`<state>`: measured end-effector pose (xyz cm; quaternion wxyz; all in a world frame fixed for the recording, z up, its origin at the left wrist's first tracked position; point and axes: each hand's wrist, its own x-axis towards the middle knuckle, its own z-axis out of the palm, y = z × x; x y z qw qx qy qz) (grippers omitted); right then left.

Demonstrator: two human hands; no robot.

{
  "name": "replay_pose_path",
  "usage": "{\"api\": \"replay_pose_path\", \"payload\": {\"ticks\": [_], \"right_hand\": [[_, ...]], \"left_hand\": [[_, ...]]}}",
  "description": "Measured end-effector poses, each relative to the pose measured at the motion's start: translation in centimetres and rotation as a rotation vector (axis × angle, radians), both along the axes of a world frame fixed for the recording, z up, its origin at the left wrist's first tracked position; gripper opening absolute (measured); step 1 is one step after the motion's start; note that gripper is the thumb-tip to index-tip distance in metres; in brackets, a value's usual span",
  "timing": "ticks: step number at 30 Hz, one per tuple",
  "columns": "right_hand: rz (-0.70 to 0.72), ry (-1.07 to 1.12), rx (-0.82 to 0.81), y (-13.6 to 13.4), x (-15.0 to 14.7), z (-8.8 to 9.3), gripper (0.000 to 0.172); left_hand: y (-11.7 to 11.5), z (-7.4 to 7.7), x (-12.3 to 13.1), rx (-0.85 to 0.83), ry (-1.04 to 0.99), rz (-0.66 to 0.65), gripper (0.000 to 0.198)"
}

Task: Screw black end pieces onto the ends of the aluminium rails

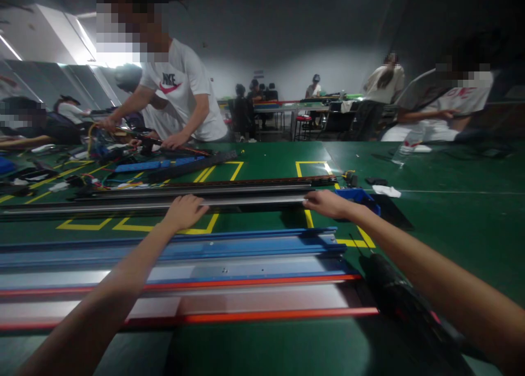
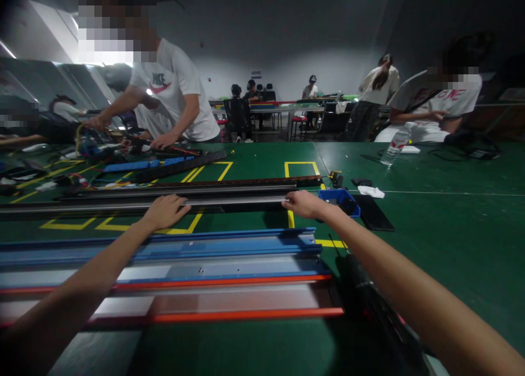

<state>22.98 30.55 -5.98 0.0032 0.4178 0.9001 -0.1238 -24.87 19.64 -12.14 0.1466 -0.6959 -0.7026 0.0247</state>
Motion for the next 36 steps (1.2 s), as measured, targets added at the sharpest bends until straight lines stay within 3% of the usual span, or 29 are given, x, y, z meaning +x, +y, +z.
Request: {"api": "replay_pose_path", "payload": {"ticks": [5, 9, 12, 23, 36], "right_hand": [[-0.114, 0.086, 0.252, 2.6, -2.4, -3.3, 0.049], [-0.160, 0.072, 0.280, 3.7, -3.7, -6.0, 0.048], [-0.186, 0.046, 0.270, 4.2, -4.1, -7.0, 0.048], [-0.193, 0.018, 0.288, 4.2, -3.7, -7.3, 0.047], [-0.206, -0.016, 0.209, 3.3, -3.1, -7.0, 0.057]], "left_hand": [[0.2, -1.8, 0.1, -0.076, -0.054, 0.041, 0.064], [-0.3, -1.4, 0.2, -0.118, -0.087, 0.042, 0.068], [-0.6, -1.0, 0.0, -0.148, -0.122, 0.028, 0.069], [-0.9, -1.9, -0.3, -0.097, -0.228, 0.032, 0.076], [-2.4, -0.9, 0.6, -0.138, -0.314, 0.078, 0.079]]}}
